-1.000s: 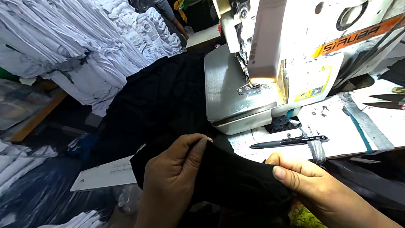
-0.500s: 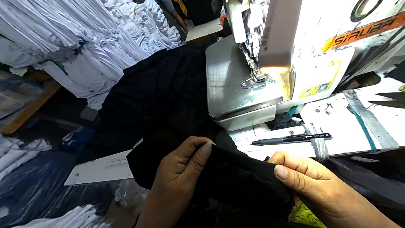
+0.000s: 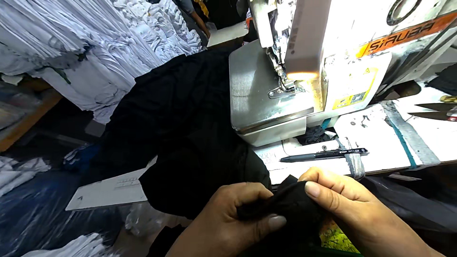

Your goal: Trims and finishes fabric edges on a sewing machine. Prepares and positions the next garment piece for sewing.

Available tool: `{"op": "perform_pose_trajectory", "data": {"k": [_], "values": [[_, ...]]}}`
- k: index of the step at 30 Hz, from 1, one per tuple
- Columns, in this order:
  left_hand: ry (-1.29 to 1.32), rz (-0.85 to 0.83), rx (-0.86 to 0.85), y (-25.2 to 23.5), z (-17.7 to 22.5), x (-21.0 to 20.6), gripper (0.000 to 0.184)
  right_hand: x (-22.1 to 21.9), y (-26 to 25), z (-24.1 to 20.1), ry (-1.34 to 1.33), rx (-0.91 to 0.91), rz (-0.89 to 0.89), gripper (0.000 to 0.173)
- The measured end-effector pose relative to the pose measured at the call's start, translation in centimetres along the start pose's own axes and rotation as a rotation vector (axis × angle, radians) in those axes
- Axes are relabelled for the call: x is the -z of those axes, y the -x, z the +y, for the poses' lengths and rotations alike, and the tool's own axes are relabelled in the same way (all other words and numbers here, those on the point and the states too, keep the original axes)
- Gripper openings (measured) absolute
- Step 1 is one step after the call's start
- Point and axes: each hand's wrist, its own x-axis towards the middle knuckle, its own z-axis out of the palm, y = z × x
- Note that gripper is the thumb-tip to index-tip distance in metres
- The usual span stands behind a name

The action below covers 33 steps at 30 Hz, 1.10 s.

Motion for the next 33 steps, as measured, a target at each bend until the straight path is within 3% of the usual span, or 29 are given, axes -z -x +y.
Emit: {"op": "perform_pose_trajectory", "data": {"k": [4, 7, 11, 15, 17, 20, 30, 33], "values": [[-0.106, -0.081, -0.056, 0.0, -0.4, 0.3, 0.024, -0.1, -0.3, 0.1, -0.124, -0.079, 0.068, 0.021], [-0.233, 0.008, -0.034, -0.2, -0.5, 0.2, 0.027, 0.0, -1.1, 0.3, -0.049, -0.061, 0.138, 0.021], [-0.112, 0.313, 0.048, -1.5, 1.2, -0.1, 0.002, 1.8, -3.2, -2.3, 0.355, 0.219, 0.143, 0.021], [-0.097, 0.469, -0.140, -3.4, 0.4, -0.2, 0.003, 3.3, -5.4, -4.2, 0.603, 0.479, 0.064, 0.019], [-0.067, 0.535, -0.178, -4.2, -2.2, -1.1, 0.006, 4.2, -6.0, -2.0, 0.629, 0.500, 0.062, 0.021], [-0.106, 0.559, -0.278, -4.6, -5.5, -2.0, 0.017, 4.9, -6.0, 0.7, 0.897, 0.625, 0.065, 0.028], [0.113, 0.432, 0.008, -3.8, -2.9, -1.3, 0.019, 4.7, -5.0, -0.9, 0.758, 0.388, -0.037, 0.016], [0.143, 0.408, -0.033, -3.9, -3.5, -1.3, 0.014, 4.4, -5.0, -0.9, 0.738, 0.380, -0.018, 0.016]]}}
